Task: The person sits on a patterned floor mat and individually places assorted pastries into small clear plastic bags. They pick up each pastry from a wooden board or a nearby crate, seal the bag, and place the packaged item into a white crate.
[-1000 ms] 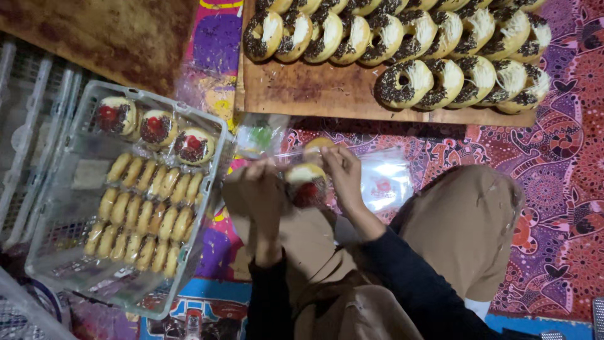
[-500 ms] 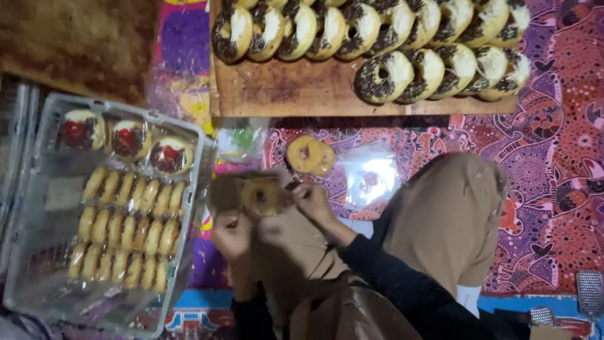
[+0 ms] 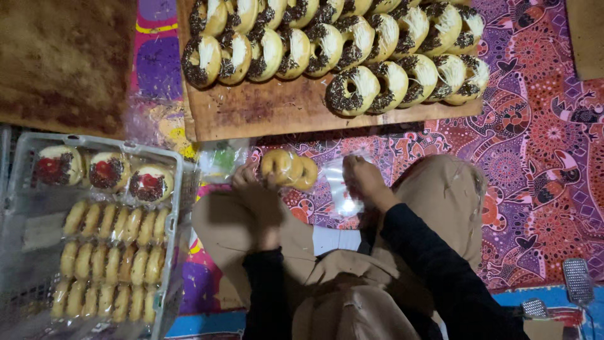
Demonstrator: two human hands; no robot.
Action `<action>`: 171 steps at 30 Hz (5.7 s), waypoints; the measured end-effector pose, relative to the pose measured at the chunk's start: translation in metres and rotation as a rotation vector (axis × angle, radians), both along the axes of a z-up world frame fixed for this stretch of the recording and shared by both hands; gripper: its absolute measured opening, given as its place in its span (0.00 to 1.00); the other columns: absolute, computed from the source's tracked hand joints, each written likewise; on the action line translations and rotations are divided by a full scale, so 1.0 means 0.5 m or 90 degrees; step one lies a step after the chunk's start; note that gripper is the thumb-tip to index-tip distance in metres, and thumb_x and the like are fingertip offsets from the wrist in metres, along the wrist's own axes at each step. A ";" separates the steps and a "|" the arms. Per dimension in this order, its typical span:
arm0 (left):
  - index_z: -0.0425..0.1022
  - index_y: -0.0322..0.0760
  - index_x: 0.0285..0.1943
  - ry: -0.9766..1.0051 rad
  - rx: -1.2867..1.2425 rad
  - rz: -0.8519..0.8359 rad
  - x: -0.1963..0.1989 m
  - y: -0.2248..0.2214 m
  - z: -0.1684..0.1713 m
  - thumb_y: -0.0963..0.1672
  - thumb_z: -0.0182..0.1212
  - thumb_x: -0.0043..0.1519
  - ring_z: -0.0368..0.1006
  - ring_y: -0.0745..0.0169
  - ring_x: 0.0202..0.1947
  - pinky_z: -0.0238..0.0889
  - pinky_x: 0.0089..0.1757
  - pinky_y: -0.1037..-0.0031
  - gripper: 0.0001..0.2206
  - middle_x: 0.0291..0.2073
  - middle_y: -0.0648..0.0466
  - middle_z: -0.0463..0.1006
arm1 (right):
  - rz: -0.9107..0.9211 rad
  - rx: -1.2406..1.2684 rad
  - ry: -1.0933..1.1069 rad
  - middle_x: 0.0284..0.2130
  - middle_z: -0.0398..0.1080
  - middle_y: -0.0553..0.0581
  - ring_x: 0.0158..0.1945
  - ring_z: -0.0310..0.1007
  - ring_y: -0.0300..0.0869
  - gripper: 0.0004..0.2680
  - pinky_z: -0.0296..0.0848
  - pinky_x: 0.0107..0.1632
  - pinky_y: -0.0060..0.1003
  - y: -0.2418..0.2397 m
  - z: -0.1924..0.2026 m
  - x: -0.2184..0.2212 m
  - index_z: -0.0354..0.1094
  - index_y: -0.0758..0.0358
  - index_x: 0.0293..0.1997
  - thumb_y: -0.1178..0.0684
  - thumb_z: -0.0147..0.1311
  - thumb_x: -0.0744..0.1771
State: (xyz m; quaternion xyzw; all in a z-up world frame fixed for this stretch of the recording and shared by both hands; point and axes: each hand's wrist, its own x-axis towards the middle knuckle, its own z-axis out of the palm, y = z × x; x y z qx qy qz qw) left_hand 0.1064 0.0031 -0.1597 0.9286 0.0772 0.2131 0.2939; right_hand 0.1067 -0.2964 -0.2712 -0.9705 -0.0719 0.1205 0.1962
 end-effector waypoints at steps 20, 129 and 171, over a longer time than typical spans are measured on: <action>0.78 0.24 0.43 0.439 -0.383 -0.267 -0.070 -0.257 0.037 0.46 0.61 0.68 0.76 0.40 0.36 0.68 0.40 0.58 0.14 0.30 0.38 0.77 | 0.253 0.044 -0.255 0.35 0.70 0.62 0.40 0.73 0.54 0.09 0.72 0.43 0.46 -0.025 0.266 -0.115 0.70 0.66 0.44 0.55 0.56 0.63; 0.78 0.34 0.43 -0.042 -0.036 -0.030 -0.170 0.121 0.255 0.43 0.54 0.70 0.75 0.46 0.38 0.67 0.44 0.58 0.09 0.38 0.45 0.80 | -0.365 0.831 0.133 0.22 0.68 0.48 0.24 0.61 0.32 0.07 0.58 0.29 0.31 0.326 0.289 -0.141 0.77 0.68 0.38 0.54 0.58 0.69; 0.55 0.29 0.72 -0.032 -0.086 -0.073 -0.261 0.273 0.247 0.51 0.79 0.39 0.64 0.38 0.63 0.58 0.61 0.54 0.52 0.60 0.35 0.68 | 0.057 0.602 0.417 0.63 0.74 0.65 0.64 0.72 0.49 0.29 0.70 0.65 0.41 0.347 0.256 -0.043 0.70 0.64 0.69 0.29 0.50 0.69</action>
